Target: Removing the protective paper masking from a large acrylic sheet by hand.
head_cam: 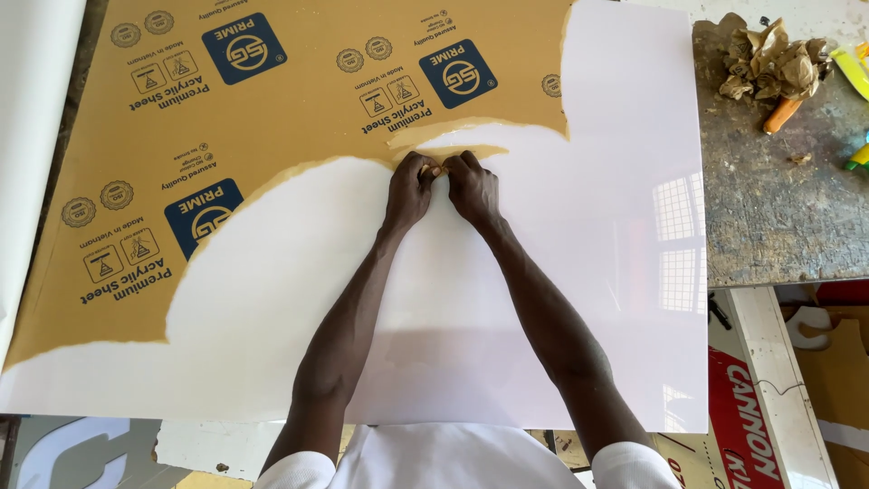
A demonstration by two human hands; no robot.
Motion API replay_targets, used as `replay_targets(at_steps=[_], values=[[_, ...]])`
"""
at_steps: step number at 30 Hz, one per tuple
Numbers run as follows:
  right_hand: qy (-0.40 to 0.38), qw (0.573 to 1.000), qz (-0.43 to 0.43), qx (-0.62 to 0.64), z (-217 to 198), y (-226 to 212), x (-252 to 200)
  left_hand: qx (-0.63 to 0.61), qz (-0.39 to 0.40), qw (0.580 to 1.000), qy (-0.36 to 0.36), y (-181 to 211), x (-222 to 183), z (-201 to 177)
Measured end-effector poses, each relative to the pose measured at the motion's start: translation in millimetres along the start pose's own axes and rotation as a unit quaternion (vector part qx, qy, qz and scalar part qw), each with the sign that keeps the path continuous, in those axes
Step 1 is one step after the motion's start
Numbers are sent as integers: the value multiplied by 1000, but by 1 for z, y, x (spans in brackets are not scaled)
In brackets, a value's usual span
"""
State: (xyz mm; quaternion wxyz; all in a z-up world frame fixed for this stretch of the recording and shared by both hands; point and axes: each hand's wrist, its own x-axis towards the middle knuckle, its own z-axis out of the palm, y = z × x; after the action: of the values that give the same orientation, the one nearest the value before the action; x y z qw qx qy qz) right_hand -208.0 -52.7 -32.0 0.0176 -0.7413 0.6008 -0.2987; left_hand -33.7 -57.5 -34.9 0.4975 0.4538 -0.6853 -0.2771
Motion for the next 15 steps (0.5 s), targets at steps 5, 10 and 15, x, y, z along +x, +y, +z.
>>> replay_targets(at_steps=[5, 10, 15], values=[[-4, 997, 62, 45, 0, -2, 1, -5, 2, 1000, 6, 5, 2, -3], [9, 984, 133, 122, 12, 7, -3, 58, -4, 997, -41, 32, 0, -13], [75, 956, 139, 247, -16, -8, -6, 193, -44, 975, -100, 34, 5, -3]])
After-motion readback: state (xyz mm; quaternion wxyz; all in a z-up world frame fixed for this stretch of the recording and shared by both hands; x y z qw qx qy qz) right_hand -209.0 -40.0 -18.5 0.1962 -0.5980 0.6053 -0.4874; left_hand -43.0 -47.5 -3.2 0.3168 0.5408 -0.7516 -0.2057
